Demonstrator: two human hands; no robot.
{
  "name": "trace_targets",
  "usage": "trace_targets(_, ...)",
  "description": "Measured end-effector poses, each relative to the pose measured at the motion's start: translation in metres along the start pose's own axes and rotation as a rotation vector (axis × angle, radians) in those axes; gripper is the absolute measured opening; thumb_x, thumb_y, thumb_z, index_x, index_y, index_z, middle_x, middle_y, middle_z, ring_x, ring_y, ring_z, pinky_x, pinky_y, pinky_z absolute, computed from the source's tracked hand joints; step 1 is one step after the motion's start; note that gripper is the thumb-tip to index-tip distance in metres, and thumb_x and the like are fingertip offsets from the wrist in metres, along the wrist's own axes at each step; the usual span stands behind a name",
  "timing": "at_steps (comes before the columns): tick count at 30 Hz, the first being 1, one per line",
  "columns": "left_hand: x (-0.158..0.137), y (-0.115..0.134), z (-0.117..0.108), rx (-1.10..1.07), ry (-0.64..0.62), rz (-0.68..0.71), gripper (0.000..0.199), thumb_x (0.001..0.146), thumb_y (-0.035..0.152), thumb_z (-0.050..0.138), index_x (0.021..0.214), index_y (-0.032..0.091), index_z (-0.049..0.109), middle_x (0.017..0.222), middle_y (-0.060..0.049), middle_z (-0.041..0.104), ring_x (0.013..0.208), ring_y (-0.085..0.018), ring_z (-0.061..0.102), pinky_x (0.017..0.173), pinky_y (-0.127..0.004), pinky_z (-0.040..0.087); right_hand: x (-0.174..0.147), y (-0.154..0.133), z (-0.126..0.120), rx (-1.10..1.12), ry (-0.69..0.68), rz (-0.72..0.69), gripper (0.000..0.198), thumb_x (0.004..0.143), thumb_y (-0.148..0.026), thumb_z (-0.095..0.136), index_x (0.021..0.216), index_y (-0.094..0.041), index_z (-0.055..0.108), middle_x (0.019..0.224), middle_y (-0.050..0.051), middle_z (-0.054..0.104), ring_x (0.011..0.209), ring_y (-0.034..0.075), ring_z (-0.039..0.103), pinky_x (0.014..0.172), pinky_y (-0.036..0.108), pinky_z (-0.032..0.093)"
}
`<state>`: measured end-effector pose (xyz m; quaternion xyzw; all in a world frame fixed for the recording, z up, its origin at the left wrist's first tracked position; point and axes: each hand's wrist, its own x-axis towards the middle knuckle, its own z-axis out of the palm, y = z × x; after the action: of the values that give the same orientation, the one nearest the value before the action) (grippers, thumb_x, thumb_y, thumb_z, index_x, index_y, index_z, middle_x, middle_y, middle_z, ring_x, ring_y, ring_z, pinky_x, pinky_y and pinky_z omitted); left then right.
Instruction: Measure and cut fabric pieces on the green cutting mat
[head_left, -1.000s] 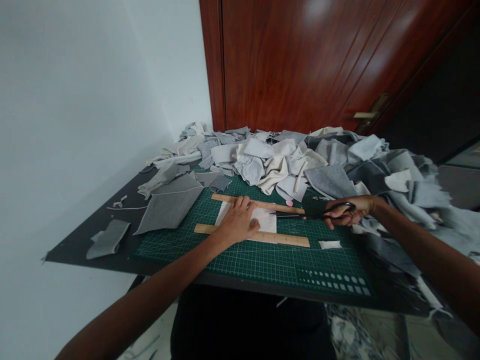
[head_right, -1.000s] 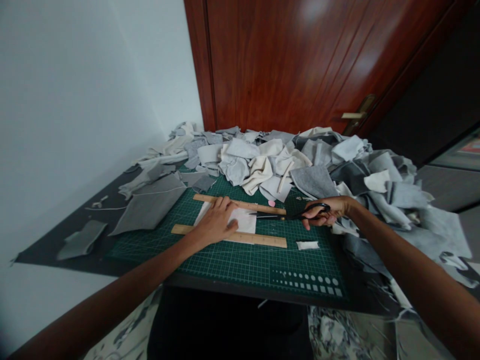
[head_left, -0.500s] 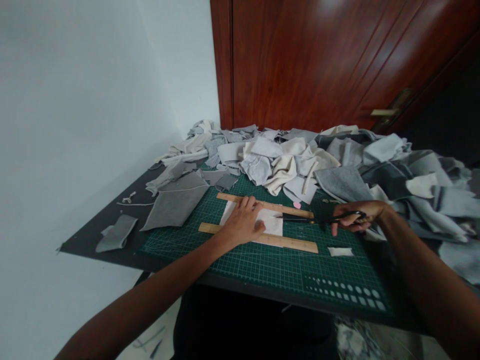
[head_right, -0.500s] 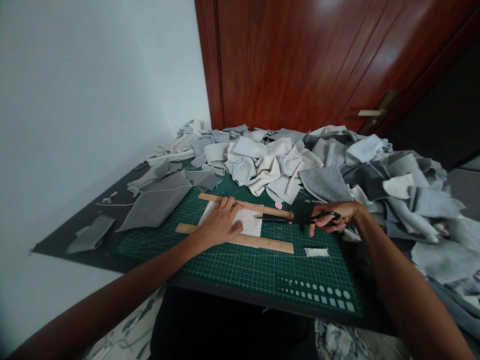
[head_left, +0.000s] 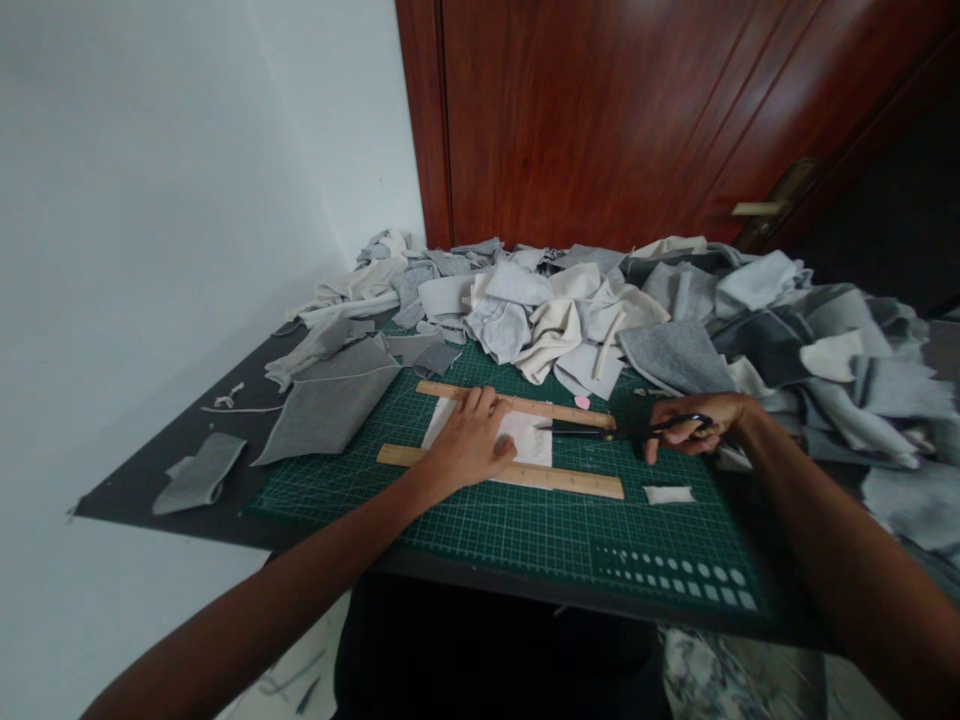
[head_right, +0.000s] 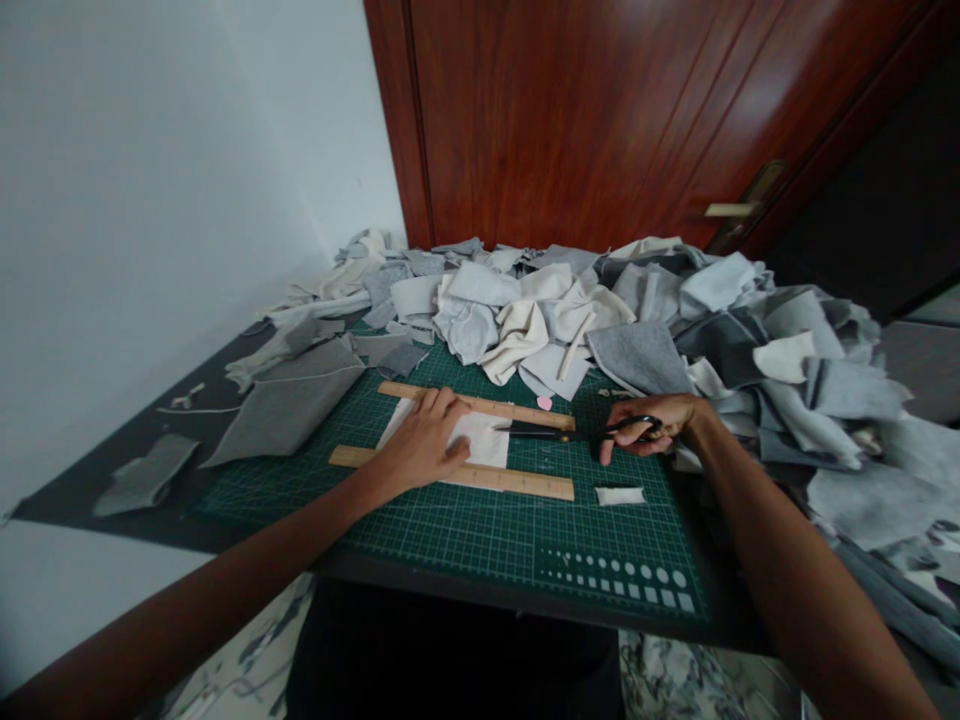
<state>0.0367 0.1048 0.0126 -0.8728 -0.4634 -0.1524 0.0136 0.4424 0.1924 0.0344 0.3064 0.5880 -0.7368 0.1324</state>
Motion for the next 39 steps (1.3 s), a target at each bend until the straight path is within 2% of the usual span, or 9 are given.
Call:
trace_targets(11, 0.0002, 0.0020, -0.0021, 0.002, -0.015, -0.012, 0.032, 0.090, 0.029, 0.057, 0.119, 0.015, 0.056, 0.117, -0.013, 0.052, 0.115, -0.032, 0.047, 0.103, -0.048, 0.044, -0.0015, -0.0004, 0.0014, -0.069, -0.003, 0.005, 0.068, 0.085, -0.057, 0.075, 0.119, 0.002, 0.070, 0.046, -0.009, 0.043, 0.034, 0.004, 0.031, 0.033, 0.014, 0.021)
trace_targets(19, 0.0004, 0.0017, -0.0027, 0.010, -0.017, -0.007, 0.031, 0.091, 0.030, 0.055, 0.119, 0.016, 0.055, 0.118, -0.013, 0.052, 0.116, -0.033, 0.047, 0.102, -0.048, 0.045, -0.0026, -0.0015, 0.0017, -0.141, 0.030, 0.061, 0.071, 0.083, -0.059, 0.076, 0.122, 0.000, 0.070, 0.045, -0.009, 0.043, 0.034, 0.004, 0.032, 0.033, 0.015, 0.020)
trace_targets(30, 0.0009, 0.0034, -0.0048, -0.002, -0.025, -0.013, 0.031, 0.091, 0.029, 0.055, 0.120, 0.016, 0.055, 0.118, -0.013, 0.052, 0.116, -0.033, 0.046, 0.102, -0.050, 0.044, -0.0026, -0.0022, 0.0019, -0.103, 0.026, 0.076, 0.060, 0.087, -0.050, 0.075, 0.121, 0.000, 0.069, 0.045, -0.011, 0.041, 0.033, 0.003, 0.028, 0.033, 0.014, 0.020)
trace_targets(34, 0.0008, 0.0030, -0.0046, 0.019, -0.032, -0.010, 0.032, 0.091, 0.029, 0.055, 0.120, 0.014, 0.055, 0.118, -0.014, 0.052, 0.116, -0.033, 0.046, 0.102, -0.048, 0.044, 0.0003, 0.0010, -0.0004, -0.026, -0.009, 0.072, 0.063, 0.084, -0.054, 0.078, 0.117, -0.001, 0.069, 0.047, -0.012, 0.040, 0.033, 0.002, 0.022, 0.031, 0.012, 0.020)
trace_targets(39, 0.0011, 0.0033, -0.0036, 0.027, -0.035, -0.012, 0.034, 0.091, 0.029, 0.056, 0.121, 0.014, 0.055, 0.118, -0.013, 0.052, 0.116, -0.033, 0.047, 0.102, -0.048, 0.045, 0.0016, -0.0005, 0.0010, 0.012, -0.042, 0.024, 0.078, 0.073, -0.067, 0.083, 0.114, -0.002, 0.070, 0.054, -0.010, 0.045, 0.034, 0.001, 0.027, 0.031, 0.013, 0.023)
